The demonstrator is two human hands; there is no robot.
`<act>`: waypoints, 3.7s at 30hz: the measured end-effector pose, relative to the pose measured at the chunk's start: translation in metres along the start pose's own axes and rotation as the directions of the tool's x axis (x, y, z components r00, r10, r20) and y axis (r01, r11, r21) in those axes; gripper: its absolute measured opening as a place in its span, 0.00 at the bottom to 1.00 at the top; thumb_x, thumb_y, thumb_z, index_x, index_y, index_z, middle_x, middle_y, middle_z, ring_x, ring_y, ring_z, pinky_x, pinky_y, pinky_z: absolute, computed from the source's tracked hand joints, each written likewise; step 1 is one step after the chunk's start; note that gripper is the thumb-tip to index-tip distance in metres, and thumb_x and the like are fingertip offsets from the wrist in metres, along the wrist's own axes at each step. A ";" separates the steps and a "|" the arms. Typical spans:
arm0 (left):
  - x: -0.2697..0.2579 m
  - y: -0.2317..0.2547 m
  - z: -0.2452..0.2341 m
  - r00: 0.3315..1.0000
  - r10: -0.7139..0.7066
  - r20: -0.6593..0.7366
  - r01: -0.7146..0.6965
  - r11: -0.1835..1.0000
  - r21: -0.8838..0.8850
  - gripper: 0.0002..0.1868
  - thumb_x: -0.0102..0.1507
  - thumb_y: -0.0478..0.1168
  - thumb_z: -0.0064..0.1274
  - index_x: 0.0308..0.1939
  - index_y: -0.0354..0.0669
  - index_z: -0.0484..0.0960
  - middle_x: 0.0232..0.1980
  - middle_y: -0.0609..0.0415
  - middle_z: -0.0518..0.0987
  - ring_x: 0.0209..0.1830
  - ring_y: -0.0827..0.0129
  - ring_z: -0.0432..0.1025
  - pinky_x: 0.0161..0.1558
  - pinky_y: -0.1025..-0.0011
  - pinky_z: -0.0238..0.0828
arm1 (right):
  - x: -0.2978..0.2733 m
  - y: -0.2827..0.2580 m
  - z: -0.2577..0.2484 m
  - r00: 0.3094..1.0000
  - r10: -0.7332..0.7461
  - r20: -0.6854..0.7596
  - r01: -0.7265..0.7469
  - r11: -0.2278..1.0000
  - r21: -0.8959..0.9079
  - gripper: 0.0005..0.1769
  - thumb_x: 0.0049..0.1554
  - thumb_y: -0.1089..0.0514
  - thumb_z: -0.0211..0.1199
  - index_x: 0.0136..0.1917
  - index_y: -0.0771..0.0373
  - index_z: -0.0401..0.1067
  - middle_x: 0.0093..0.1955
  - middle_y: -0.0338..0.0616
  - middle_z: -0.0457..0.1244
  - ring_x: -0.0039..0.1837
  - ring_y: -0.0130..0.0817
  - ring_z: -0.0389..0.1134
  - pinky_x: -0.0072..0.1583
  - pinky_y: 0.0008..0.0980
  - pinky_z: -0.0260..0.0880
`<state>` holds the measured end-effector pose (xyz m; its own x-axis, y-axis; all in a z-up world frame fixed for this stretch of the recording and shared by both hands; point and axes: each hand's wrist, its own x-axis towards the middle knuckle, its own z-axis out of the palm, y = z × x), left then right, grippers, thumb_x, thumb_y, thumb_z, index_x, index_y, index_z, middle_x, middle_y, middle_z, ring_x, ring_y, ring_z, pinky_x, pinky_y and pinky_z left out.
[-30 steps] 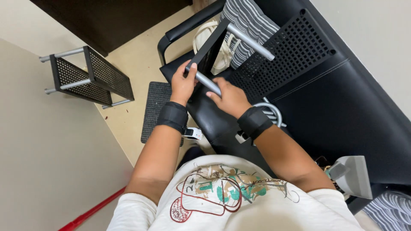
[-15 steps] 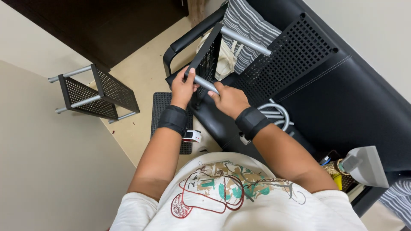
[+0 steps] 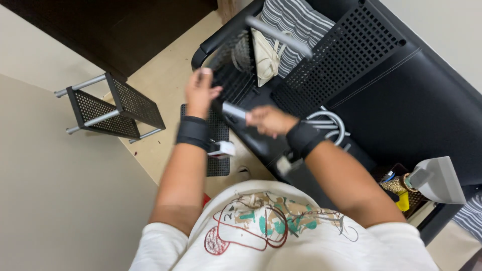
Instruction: The person assembles a black plastic shoe rack by inserting metal poles into the perforated panels. They repeatedly connect and disconnect components, moving parts between a black sofa and the floor. The process involves handling multiple panels and poles, with the final assembled unit placed upright near a doorway.
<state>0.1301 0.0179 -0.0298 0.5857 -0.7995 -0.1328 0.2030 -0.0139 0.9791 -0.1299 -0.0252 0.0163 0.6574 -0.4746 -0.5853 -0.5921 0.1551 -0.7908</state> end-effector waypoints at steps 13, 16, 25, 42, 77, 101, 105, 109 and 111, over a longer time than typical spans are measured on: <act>-0.026 0.038 0.010 0.992 -0.121 -0.025 0.120 0.992 -0.031 0.26 0.69 0.52 0.54 0.65 0.38 0.75 0.46 0.55 0.81 0.30 0.71 0.81 0.30 0.79 0.77 | 0.002 0.116 -0.046 0.879 -0.264 -0.398 0.140 0.939 -0.313 0.23 0.56 0.46 0.66 0.60 0.59 0.71 0.50 0.53 0.70 0.52 0.44 0.73 0.56 0.40 0.71; -0.038 0.039 0.024 0.998 -0.059 0.010 0.059 0.998 0.001 0.26 0.68 0.51 0.54 0.64 0.39 0.74 0.46 0.57 0.83 0.30 0.72 0.80 0.29 0.80 0.75 | -0.009 0.140 -0.070 0.862 -0.171 -0.477 0.004 0.944 -0.331 0.23 0.56 0.49 0.69 0.61 0.58 0.71 0.50 0.54 0.71 0.53 0.46 0.74 0.57 0.41 0.72; -0.081 0.033 0.065 0.998 0.016 0.060 -0.022 0.996 0.091 0.21 0.69 0.49 0.56 0.60 0.39 0.79 0.43 0.59 0.79 0.32 0.80 0.75 0.35 0.80 0.77 | -0.043 0.190 -0.141 0.542 -0.379 -0.750 -0.251 0.778 -0.575 0.33 0.45 0.54 0.75 0.63 0.60 0.73 0.58 0.59 0.66 0.59 0.59 0.67 0.58 0.53 0.65; -0.103 0.054 0.101 0.940 0.339 0.029 -0.328 0.884 0.334 0.16 0.72 0.41 0.48 0.63 0.42 0.76 0.61 0.50 0.73 0.44 0.73 0.76 0.39 0.75 0.82 | -0.065 0.033 -0.114 0.681 -0.360 -0.638 0.068 0.898 -0.434 0.24 0.66 0.45 0.55 0.73 0.51 0.65 0.45 0.62 0.69 0.48 0.61 0.71 0.51 0.51 0.69; -0.107 0.066 0.145 0.811 0.509 0.289 -0.477 0.289 0.830 0.23 0.69 0.40 0.57 0.68 0.52 0.74 0.77 0.45 0.65 0.79 0.48 0.60 0.78 0.49 0.53 | -0.028 0.038 -0.057 0.617 -0.637 -0.462 0.559 0.768 -0.313 0.25 0.71 0.50 0.56 0.76 0.62 0.61 0.52 0.56 0.68 0.49 0.47 0.72 0.50 0.40 0.72; -0.079 0.065 0.138 0.885 0.306 0.349 -0.394 0.097 0.914 0.54 0.51 0.32 0.60 0.79 0.70 0.57 0.77 0.44 0.57 0.79 0.46 0.47 0.75 0.39 0.30 | -0.025 0.004 -0.055 0.967 -0.209 -0.148 0.256 0.835 0.488 0.23 0.68 0.46 0.50 0.72 0.56 0.62 0.28 0.33 0.56 0.21 0.22 0.52 0.24 0.26 0.53; -0.075 0.063 0.139 0.888 0.301 0.348 -0.391 0.093 0.916 0.53 0.53 0.31 0.60 0.79 0.71 0.57 0.78 0.45 0.57 0.79 0.46 0.48 0.75 0.40 0.31 | -0.021 0.009 -0.052 0.955 -0.224 -0.197 0.290 0.854 0.433 0.24 0.69 0.46 0.50 0.73 0.56 0.63 0.28 0.35 0.55 0.22 0.25 0.52 0.25 0.29 0.53; -0.073 0.061 0.140 0.877 0.326 0.352 -0.400 0.093 0.912 0.52 0.55 0.32 0.60 0.79 0.72 0.57 0.78 0.44 0.57 0.79 0.45 0.48 0.75 0.39 0.31 | -0.003 0.032 -0.041 0.777 -0.452 -0.437 0.495 0.869 -0.020 0.22 0.71 0.45 0.53 0.73 0.55 0.64 0.34 0.45 0.62 0.32 0.38 0.64 0.34 0.39 0.65; -0.073 0.061 0.142 0.876 0.306 0.372 -0.410 0.069 0.909 0.52 0.54 0.31 0.59 0.79 0.72 0.56 0.78 0.43 0.56 0.79 0.46 0.48 0.74 0.39 0.31 | -0.014 0.019 -0.039 0.663 -0.555 -0.502 0.412 0.831 -0.374 0.23 0.69 0.45 0.54 0.73 0.55 0.62 0.40 0.60 0.68 0.42 0.56 0.73 0.44 0.51 0.72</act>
<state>-0.0113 -0.0098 0.0610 0.2837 -0.9282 0.2409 -0.9398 -0.2192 0.2620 -0.1686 -0.0494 0.0167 0.5305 -0.8360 0.1404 -0.3954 -0.3906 -0.8313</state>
